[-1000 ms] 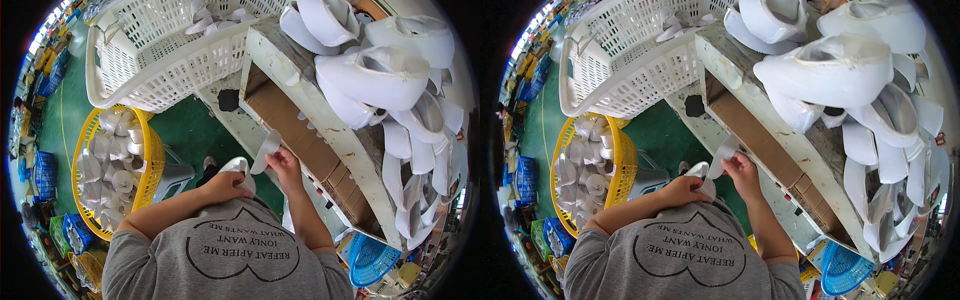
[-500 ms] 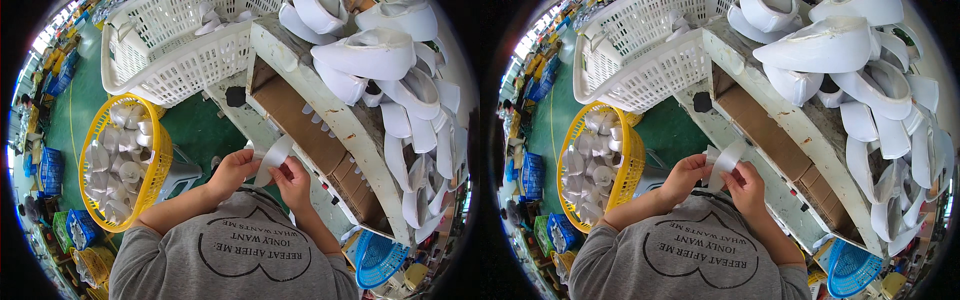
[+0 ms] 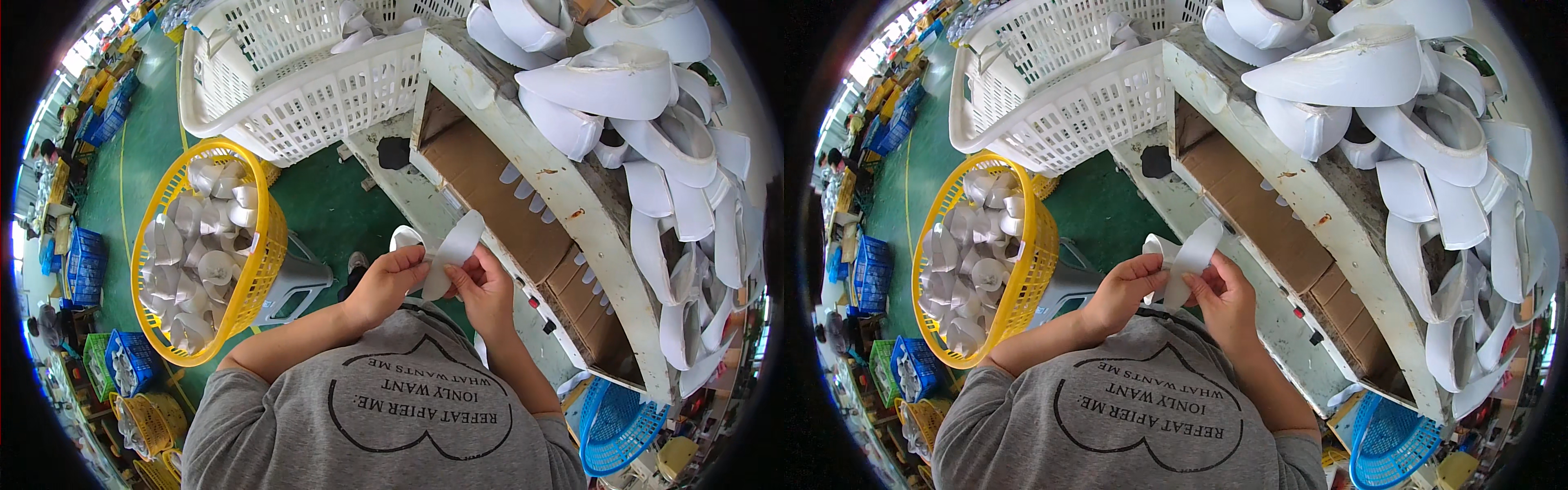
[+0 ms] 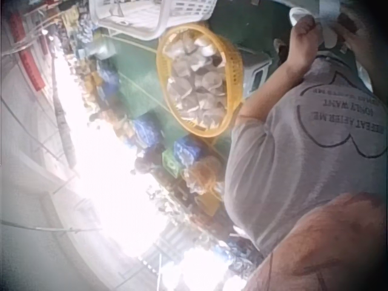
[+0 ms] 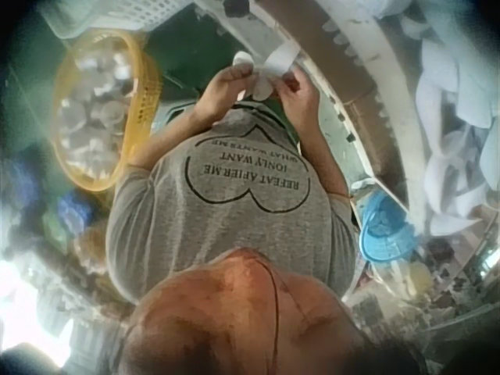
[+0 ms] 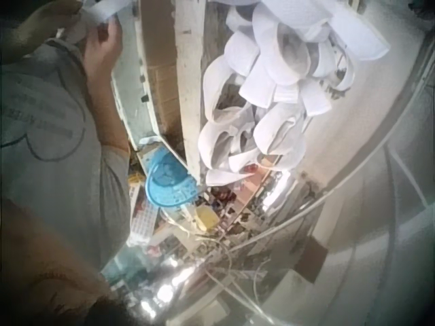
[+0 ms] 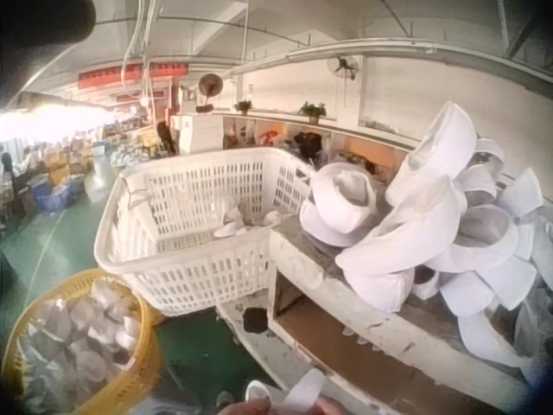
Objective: Inspecting and sorting white shoe components from a basket at a workstation.
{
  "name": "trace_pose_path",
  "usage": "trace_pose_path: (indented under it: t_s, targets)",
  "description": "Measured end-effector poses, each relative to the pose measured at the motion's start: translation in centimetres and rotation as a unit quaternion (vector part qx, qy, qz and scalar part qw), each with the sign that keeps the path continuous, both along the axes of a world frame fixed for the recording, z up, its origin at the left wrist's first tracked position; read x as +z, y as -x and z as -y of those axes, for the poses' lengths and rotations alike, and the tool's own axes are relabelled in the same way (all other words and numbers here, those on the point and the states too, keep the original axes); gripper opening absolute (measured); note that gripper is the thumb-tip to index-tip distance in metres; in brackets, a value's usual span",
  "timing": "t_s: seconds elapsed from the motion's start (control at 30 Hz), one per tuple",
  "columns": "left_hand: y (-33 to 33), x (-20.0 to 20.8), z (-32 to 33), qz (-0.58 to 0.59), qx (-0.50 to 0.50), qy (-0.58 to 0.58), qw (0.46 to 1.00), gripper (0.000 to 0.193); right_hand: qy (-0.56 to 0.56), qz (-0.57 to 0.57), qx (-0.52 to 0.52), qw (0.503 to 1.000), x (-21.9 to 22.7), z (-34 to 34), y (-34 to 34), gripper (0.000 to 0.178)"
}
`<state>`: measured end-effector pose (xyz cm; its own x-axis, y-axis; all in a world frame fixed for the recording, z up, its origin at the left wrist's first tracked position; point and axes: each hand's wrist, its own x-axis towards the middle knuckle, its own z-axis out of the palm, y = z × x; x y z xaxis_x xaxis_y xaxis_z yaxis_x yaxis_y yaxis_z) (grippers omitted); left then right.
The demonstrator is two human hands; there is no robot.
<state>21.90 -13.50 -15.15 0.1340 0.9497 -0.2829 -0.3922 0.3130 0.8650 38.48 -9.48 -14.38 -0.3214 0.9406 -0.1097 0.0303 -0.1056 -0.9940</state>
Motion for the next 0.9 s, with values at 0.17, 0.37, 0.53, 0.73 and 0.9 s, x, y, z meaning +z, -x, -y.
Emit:
trace_pose_path:
  t_s: [0.17,0.37,0.53,0.73,0.9]
  targets:
    - [-0.1,0.1,0.4,0.004,0.012,-0.003,1.000,0.024,-0.005,-0.005,0.004,1.000,-0.4,0.2,0.3,0.042]
    - [-0.4,0.5,0.2,-0.096,0.032,0.012,0.995,0.023,-0.065,0.135,0.014,0.989,0.7,0.1,0.8,0.047]
    - [0.4,2.6,-0.6,0.012,0.030,0.037,0.999,0.027,-0.102,0.187,0.041,0.976,-0.1,-0.9,-0.1,0.051]
    - [0.0,2.5,-0.8,0.040,-0.025,-0.052,0.998,0.034,0.034,-0.125,0.004,0.992,-0.5,-0.4,1.6,0.051]
    - [1.0,1.2,-0.7,-0.007,-0.080,-0.012,0.997,0.039,0.070,-0.132,0.001,0.989,-1.1,-0.2,1.3,0.048]
